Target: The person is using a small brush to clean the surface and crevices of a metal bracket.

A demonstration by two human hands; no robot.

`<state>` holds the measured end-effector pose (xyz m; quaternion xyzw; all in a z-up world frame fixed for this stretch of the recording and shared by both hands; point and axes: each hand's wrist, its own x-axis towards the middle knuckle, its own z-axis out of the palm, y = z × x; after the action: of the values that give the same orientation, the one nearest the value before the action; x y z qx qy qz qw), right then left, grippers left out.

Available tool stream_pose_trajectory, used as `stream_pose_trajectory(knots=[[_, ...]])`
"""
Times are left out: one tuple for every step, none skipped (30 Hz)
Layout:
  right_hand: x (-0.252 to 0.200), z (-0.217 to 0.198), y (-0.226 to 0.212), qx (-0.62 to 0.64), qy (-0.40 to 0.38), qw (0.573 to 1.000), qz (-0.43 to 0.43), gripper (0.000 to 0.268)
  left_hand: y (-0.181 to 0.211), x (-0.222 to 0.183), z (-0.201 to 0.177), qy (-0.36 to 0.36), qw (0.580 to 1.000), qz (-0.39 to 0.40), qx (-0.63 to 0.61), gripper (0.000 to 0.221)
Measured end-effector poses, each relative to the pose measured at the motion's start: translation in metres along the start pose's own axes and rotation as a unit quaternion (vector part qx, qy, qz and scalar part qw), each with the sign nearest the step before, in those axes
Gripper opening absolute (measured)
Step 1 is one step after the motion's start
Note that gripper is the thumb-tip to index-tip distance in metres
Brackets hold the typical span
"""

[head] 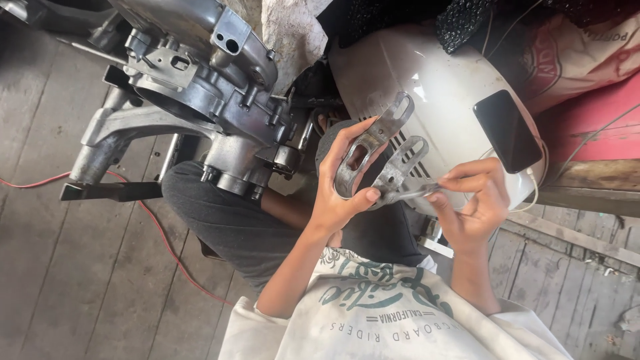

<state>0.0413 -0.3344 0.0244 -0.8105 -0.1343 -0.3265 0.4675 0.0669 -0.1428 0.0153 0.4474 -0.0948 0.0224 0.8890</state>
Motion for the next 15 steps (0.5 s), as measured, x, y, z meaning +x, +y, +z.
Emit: stream_pose_trajectory(knots=[[0.001,-0.001,-0.001,-0.005,0.005,1.000,0.001,0.037,-0.002,-0.001,0.000,-0.001,1.000,0.001,0.001,0.102],[0.008,-0.005,0.001,-0.007,0.002,1.000,0.001,0.037,-0.004,-0.002,0.001,0.001,1.000,0.001,-0.002,0.102],[0.015,-0.007,0.003,-0.032,0.019,0.999,0.002,0.035,-0.005,-0.002,0.002,-0.006,1.000,0.002,0.007,0.106],[0.022,-0.010,0.004,-0.058,0.036,0.998,0.002,0.034,-0.005,-0.002,0.002,-0.013,1.000,0.002,0.017,0.110],[0.018,-0.008,0.003,-0.058,0.038,0.998,-0.001,0.034,-0.006,-0.002,0.003,-0.016,1.000,0.005,0.016,0.110],[0.015,-0.007,0.001,-0.046,0.034,0.998,0.006,0.038,-0.005,-0.001,0.003,-0.020,1.000,-0.001,0.016,0.111],[0.012,-0.004,0.000,-0.034,0.029,0.999,0.011,0.041,-0.006,0.001,0.004,-0.023,1.000,-0.006,0.017,0.112],[0.007,-0.001,-0.004,-0.034,0.030,0.999,0.007,0.041,-0.008,0.001,0.001,-0.025,1.000,-0.002,0.016,0.112],[0.002,0.002,-0.007,0.001,0.013,1.000,0.024,0.037,-0.011,0.000,-0.002,-0.026,1.000,-0.007,0.006,0.113],[-0.004,0.006,-0.010,0.035,-0.004,0.999,0.040,0.033,-0.013,0.000,-0.005,-0.027,1.000,-0.011,-0.004,0.115],[0.000,0.003,-0.002,0.035,-0.002,0.999,0.037,0.033,-0.011,0.001,-0.003,-0.030,1.000,-0.008,-0.004,0.115],[0.004,0.000,0.005,0.010,0.012,0.999,0.030,0.034,-0.009,0.002,0.000,-0.028,1.000,-0.012,-0.007,0.116],[0.007,-0.003,0.012,-0.016,0.027,0.999,0.024,0.036,-0.007,0.002,0.003,-0.026,0.999,-0.015,-0.010,0.117],[0.011,-0.005,0.012,-0.016,0.030,0.999,0.021,0.036,-0.007,0.002,0.003,-0.029,0.999,-0.013,-0.009,0.117],[0.016,-0.006,0.012,-0.027,0.034,0.999,0.016,0.035,-0.006,0.002,0.003,-0.023,1.000,-0.020,-0.003,0.119]])
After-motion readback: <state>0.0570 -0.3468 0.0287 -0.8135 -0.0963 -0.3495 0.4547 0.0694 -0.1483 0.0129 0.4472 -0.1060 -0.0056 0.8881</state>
